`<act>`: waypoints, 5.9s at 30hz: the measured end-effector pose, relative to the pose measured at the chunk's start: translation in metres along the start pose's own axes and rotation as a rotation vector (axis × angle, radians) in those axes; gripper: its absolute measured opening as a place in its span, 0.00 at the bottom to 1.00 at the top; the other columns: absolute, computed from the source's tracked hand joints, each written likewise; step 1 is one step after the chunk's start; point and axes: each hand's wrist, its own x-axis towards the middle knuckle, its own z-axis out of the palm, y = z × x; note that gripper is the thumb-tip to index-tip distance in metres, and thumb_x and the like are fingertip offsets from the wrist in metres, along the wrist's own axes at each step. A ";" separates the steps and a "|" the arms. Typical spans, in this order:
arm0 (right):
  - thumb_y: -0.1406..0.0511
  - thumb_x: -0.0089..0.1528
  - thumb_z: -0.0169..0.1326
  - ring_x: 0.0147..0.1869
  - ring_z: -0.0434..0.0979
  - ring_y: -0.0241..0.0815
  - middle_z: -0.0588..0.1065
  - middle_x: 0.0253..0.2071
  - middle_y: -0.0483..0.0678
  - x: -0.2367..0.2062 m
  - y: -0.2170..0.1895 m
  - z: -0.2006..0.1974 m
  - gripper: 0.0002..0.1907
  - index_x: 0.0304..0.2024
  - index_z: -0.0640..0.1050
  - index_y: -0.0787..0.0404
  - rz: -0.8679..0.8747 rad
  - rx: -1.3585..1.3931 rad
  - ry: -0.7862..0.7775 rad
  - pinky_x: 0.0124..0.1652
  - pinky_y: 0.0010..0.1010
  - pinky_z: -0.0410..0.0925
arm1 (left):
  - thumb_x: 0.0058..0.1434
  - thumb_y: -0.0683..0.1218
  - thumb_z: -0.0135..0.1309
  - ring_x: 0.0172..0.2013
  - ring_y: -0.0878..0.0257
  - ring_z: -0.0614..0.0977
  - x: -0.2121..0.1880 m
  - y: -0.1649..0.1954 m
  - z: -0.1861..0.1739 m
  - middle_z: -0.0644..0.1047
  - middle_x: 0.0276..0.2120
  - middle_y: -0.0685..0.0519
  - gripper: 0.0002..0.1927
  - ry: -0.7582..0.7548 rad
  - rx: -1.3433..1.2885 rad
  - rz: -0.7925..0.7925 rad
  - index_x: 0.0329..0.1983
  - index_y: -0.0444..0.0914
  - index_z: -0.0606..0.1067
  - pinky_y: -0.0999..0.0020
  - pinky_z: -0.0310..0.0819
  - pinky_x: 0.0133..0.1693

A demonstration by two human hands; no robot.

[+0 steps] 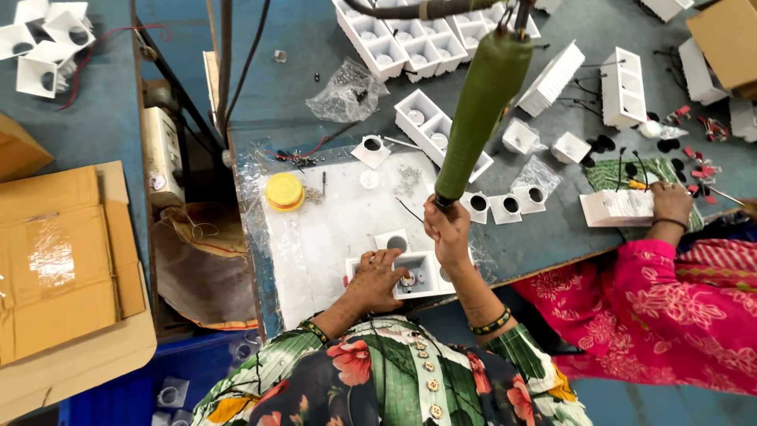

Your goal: The person sits at a factory workbench assembling white plastic fixture housings. They pick up a soldering iron and solder wires onto small components fitted into the housings, then place the finished housings into white foam trays and pick up new housings to repeat the work.

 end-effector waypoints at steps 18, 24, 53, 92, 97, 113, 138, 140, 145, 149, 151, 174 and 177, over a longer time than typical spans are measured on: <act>0.57 0.54 0.69 0.51 0.77 0.50 0.76 0.44 0.49 -0.004 -0.154 0.066 0.21 0.43 0.81 0.61 -0.793 -1.406 -0.207 0.53 0.38 0.64 | 0.78 0.52 0.44 0.48 0.61 0.81 0.042 0.037 -0.063 0.80 0.42 0.50 0.19 0.314 -1.299 0.100 0.56 0.33 0.74 0.64 0.74 0.56; 0.55 0.52 0.59 0.52 0.77 0.40 0.78 0.42 0.43 0.015 -0.180 0.115 0.17 0.38 0.82 0.58 -1.252 -1.826 -1.044 0.57 0.38 0.64 | 0.71 0.49 0.50 0.37 0.63 0.84 0.036 0.041 -0.080 0.84 0.36 0.50 0.13 0.256 -0.930 -0.089 0.45 0.34 0.77 0.65 0.78 0.43; 0.55 0.44 0.56 0.31 0.72 0.44 0.69 0.22 0.43 0.087 -0.159 0.129 0.13 0.18 0.74 0.56 -1.010 -2.013 -1.447 0.34 0.34 0.64 | 0.72 0.48 0.50 0.37 0.65 0.85 0.037 0.001 -0.123 0.84 0.34 0.56 0.11 0.159 -1.017 0.155 0.48 0.38 0.78 0.70 0.78 0.42; 0.55 0.42 0.55 0.32 0.71 0.44 0.67 0.23 0.43 0.094 -0.168 0.081 0.14 0.19 0.73 0.57 -1.143 -1.842 -1.241 0.40 0.36 0.67 | 0.72 0.45 0.45 0.26 0.64 0.83 0.109 -0.101 -0.125 0.82 0.31 0.50 0.08 0.431 -1.010 -0.281 0.52 0.38 0.68 0.68 0.74 0.23; 0.56 0.42 0.56 0.32 0.71 0.44 0.67 0.24 0.43 0.094 -0.174 0.091 0.12 0.18 0.72 0.56 -1.142 -1.774 -1.258 0.40 0.36 0.67 | 0.71 0.42 0.49 0.27 0.68 0.81 0.052 0.006 -0.107 0.81 0.36 0.53 0.09 0.194 -1.317 -0.050 0.52 0.37 0.69 0.74 0.70 0.23; 0.57 0.42 0.57 0.32 0.71 0.44 0.67 0.24 0.44 0.065 -0.187 0.101 0.12 0.18 0.72 0.56 -1.243 -1.659 -1.355 0.40 0.37 0.67 | 0.70 0.48 0.52 0.29 0.67 0.82 0.022 0.049 -0.089 0.80 0.35 0.53 0.11 0.277 -1.438 -0.080 0.49 0.37 0.72 0.75 0.72 0.27; 0.43 0.57 0.50 0.49 0.73 0.41 0.73 0.43 0.48 0.047 -0.224 0.066 0.31 0.47 0.76 0.61 -1.150 -0.830 -0.394 0.47 0.38 0.63 | 0.72 0.47 0.55 0.35 0.59 0.86 0.046 0.050 -0.071 0.80 0.37 0.51 0.11 0.203 -1.673 0.114 0.52 0.40 0.68 0.70 0.77 0.34; 0.41 0.60 0.47 0.46 0.73 0.42 0.72 0.41 0.49 0.063 -0.208 0.055 0.34 0.49 0.74 0.62 -0.761 -0.483 -0.283 0.45 0.38 0.63 | 0.71 0.46 0.55 0.38 0.60 0.86 0.052 0.050 -0.071 0.80 0.39 0.51 0.12 0.193 -1.628 0.159 0.54 0.40 0.69 0.70 0.77 0.37; 0.36 0.66 0.39 0.39 0.72 0.44 0.70 0.37 0.53 0.086 -0.143 0.039 0.41 0.56 0.68 0.65 -0.030 -0.140 -0.681 0.40 0.38 0.65 | 0.71 0.48 0.55 0.46 0.60 0.84 0.063 0.042 -0.067 0.82 0.42 0.48 0.15 0.169 -1.472 0.108 0.54 0.39 0.67 0.70 0.77 0.44; 0.33 0.69 0.36 0.36 0.71 0.45 0.69 0.36 0.55 0.072 -0.120 0.014 0.46 0.63 0.65 0.67 -0.005 -0.025 -0.589 0.38 0.39 0.66 | 0.63 0.57 0.61 0.52 0.53 0.82 0.062 0.027 -0.052 0.81 0.50 0.47 0.27 0.258 -0.787 -0.054 0.58 0.39 0.67 0.61 0.75 0.51; 0.34 0.68 0.39 0.40 0.72 0.45 0.70 0.38 0.54 0.061 -0.110 0.003 0.46 0.65 0.65 0.68 0.044 0.078 -0.521 0.41 0.41 0.68 | 0.56 0.63 0.63 0.55 0.49 0.78 0.052 0.016 -0.044 0.78 0.54 0.46 0.37 0.216 -0.382 -0.088 0.62 0.40 0.67 0.55 0.70 0.55; 0.35 0.59 0.56 0.34 0.71 0.42 0.69 0.31 0.52 -0.010 -0.040 -0.080 0.41 0.48 0.68 0.66 -0.108 0.127 -0.383 0.35 0.31 0.67 | 0.39 0.64 0.71 0.64 0.46 0.65 0.044 0.047 0.000 0.66 0.64 0.44 0.52 0.115 -0.007 -0.039 0.67 0.44 0.66 0.42 0.51 0.63; 0.47 0.61 0.64 0.33 0.70 0.40 0.69 0.31 0.51 -0.016 -0.026 -0.087 0.32 0.46 0.67 0.66 -0.117 0.062 -0.362 0.37 0.31 0.67 | 0.40 0.64 0.71 0.66 0.46 0.64 0.058 0.060 0.005 0.64 0.65 0.44 0.52 0.055 0.019 -0.048 0.68 0.46 0.66 0.44 0.51 0.64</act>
